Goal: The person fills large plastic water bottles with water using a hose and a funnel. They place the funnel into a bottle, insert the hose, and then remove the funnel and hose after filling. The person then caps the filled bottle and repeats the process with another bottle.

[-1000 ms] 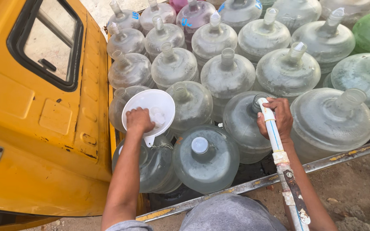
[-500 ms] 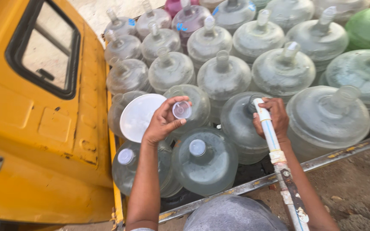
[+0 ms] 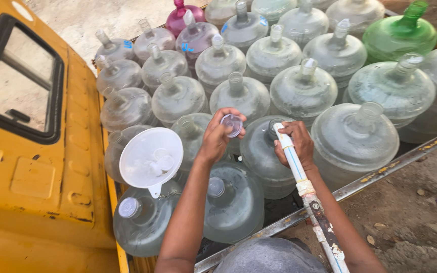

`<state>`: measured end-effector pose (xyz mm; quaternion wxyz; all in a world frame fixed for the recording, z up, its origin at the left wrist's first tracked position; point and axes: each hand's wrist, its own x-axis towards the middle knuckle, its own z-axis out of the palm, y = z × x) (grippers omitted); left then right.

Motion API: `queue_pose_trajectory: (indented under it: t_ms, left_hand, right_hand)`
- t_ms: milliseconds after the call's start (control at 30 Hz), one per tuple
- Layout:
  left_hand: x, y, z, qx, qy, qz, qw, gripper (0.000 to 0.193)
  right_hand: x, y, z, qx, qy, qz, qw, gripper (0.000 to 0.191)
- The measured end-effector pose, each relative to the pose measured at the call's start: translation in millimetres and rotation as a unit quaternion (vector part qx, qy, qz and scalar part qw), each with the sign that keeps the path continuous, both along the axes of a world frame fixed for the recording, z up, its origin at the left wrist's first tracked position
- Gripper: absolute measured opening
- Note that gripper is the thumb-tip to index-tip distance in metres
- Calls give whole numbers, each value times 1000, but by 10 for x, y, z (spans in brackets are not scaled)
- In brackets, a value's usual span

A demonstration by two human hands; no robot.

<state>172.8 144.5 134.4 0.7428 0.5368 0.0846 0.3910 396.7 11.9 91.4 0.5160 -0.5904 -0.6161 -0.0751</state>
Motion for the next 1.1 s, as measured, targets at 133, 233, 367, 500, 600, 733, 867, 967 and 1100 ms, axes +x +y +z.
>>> queue_pose_trajectory:
  t_ms: [133, 233, 367, 500, 600, 733, 867, 967, 1100]
  left_hand:
    - [515, 172, -30, 68, 81, 66, 992, 25]
    - [847, 226, -32, 92, 133, 85, 983, 25]
    - [1123, 174, -87, 177, 239, 171, 939, 26]
    - [1147, 91, -158, 218, 321, 226, 894, 34]
    - [1065, 66, -189, 236, 351, 265, 866, 35]
    - [1008, 84, -236, 208, 329, 253, 886, 35]
    - [1075, 112, -346, 176, 288, 200, 920, 35]
    - [1127, 159, -439, -38, 180, 76, 980, 37]
    - [1139, 239, -517, -110, 109, 16, 988, 48]
  right_hand:
    - [1, -18, 16, -8, -1, -5, 1000, 34]
    - [-9, -21, 39, -13, 1, -5, 1000, 33]
    - [-23, -9, 74, -8, -12, -9, 1000, 33]
    - [-22, -17, 99, -21, -7, -8, 1000, 33]
    - [-32, -7, 102, 5, -25, -2, 1000, 34]
    - [-40, 11, 82, -7, -7, -3, 1000, 33]
    - [-19, 6, 47, -17, -17, -8, 1000, 34]
    - [-19, 16, 24, -23, -9, -9, 1000, 35]
    - [-15, 29, 14, -33, -8, -14, 999, 34]
